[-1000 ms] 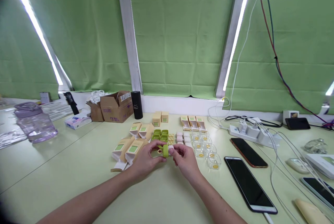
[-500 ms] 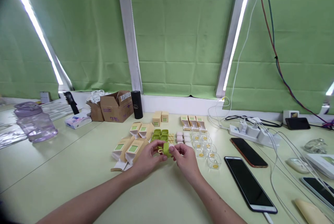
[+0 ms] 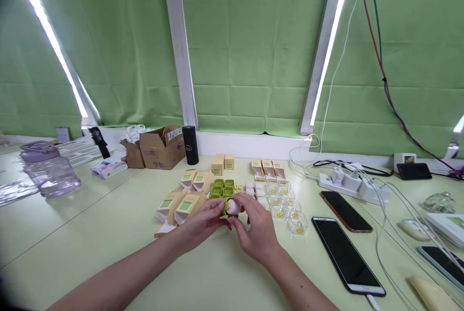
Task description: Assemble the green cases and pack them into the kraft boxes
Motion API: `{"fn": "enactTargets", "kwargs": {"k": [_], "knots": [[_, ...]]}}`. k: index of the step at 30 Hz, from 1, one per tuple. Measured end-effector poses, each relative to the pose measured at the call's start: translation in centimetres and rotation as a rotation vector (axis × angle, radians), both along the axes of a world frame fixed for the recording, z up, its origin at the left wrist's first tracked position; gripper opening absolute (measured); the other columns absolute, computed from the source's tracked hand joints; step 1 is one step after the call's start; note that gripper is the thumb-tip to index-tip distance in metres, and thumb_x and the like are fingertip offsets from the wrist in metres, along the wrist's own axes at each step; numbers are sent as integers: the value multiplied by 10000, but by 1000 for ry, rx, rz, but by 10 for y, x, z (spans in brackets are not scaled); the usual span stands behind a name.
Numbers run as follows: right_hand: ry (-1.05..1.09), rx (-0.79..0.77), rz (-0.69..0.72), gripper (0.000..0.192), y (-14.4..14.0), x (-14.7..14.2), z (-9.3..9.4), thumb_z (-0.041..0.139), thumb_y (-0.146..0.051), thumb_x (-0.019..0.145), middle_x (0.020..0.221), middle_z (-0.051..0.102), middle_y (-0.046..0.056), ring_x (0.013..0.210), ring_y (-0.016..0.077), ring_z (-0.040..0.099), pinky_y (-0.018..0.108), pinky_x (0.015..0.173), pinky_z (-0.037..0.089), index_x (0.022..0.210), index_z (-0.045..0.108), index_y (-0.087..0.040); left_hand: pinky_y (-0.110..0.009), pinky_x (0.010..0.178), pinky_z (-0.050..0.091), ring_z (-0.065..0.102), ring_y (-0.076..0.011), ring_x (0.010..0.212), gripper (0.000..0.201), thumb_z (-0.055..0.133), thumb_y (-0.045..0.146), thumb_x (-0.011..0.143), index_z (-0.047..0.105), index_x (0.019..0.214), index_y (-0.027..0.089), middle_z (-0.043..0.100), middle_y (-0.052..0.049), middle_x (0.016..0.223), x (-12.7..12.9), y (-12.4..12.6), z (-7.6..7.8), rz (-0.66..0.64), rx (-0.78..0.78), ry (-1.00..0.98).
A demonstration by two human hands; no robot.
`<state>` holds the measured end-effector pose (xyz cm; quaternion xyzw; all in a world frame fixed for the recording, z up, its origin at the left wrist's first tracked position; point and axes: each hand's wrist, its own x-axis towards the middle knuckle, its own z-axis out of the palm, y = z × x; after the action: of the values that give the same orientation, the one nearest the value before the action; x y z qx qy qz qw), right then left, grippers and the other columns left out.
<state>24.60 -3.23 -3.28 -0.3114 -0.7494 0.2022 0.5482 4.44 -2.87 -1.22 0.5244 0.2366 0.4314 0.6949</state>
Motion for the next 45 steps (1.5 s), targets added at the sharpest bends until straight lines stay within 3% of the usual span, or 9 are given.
{"fn": "enactTargets", "kwargs": {"k": [4,9,13,17,20,27,34,45], "knots": [[-56,48,-19,445,4,0,-6,723,-232,919,1297,761,89,1118,342,735,449,798,632,1352,708,-337,-305,775,551,665,-197,884,451,781,593,879,775,1027,166,721,-107,1018,4,2,-5,29,18,77],[-191,236,-139,389,8,0,-9,636,-209,987,1332,754,89,1192,302,736,432,911,649,1366,681,-287,-361,785,606,698,-237,968,663,781,631,858,685,1367,217,691,-150,1341,7,5,-12,208,127,160],[-329,416,-256,366,9,-3,-10,535,-169,1028,1342,748,124,1151,255,764,361,861,666,1376,641,-209,-457,919,624,715,-297,1094,681,744,588,913,618,1477,228,630,-170,1481,7,1,-12,209,191,152],[-397,490,-313,361,10,-4,-10,517,-174,1042,1337,749,143,1130,241,777,323,825,674,1389,615,-181,-515,1167,500,610,-349,1364,679,738,564,931,594,1507,234,612,-152,1527,9,-1,-16,210,206,157],[-433,530,-329,364,10,-5,-12,506,-170,1050,1351,739,159,1113,243,786,310,777,679,1401,602,-157,-545,1243,415,498,-374,1485,678,742,576,922,610,1492,233,541,-147,1600,10,1,-22,237,201,140],[-462,536,-320,400,8,-8,-12,487,-127,1046,1400,695,210,1109,253,790,317,765,686,1439,562,-122,-564,1232,421,557,-382,1429,678,756,591,903,646,1440,191,601,-183,1533,14,5,-32,326,226,105],[-454,562,-316,389,5,-14,-6,464,-97,1044,1375,702,242,1072,269,801,332,736,692,1424,546,-85,-531,1230,423,549,-370,1431,630,742,580,912,660,1389,178,622,-187,1497,21,2,-29,406,231,103],[-473,602,-328,412,3,-17,-4,459,-24,989,1349,712,258,1092,289,793,353,766,701,1389,552,-54,-492,1250,400,512,-333,1468,555,641,518,996,576,1438,189,587,-168,1529,24,-6,-27,430,284,166]]}}
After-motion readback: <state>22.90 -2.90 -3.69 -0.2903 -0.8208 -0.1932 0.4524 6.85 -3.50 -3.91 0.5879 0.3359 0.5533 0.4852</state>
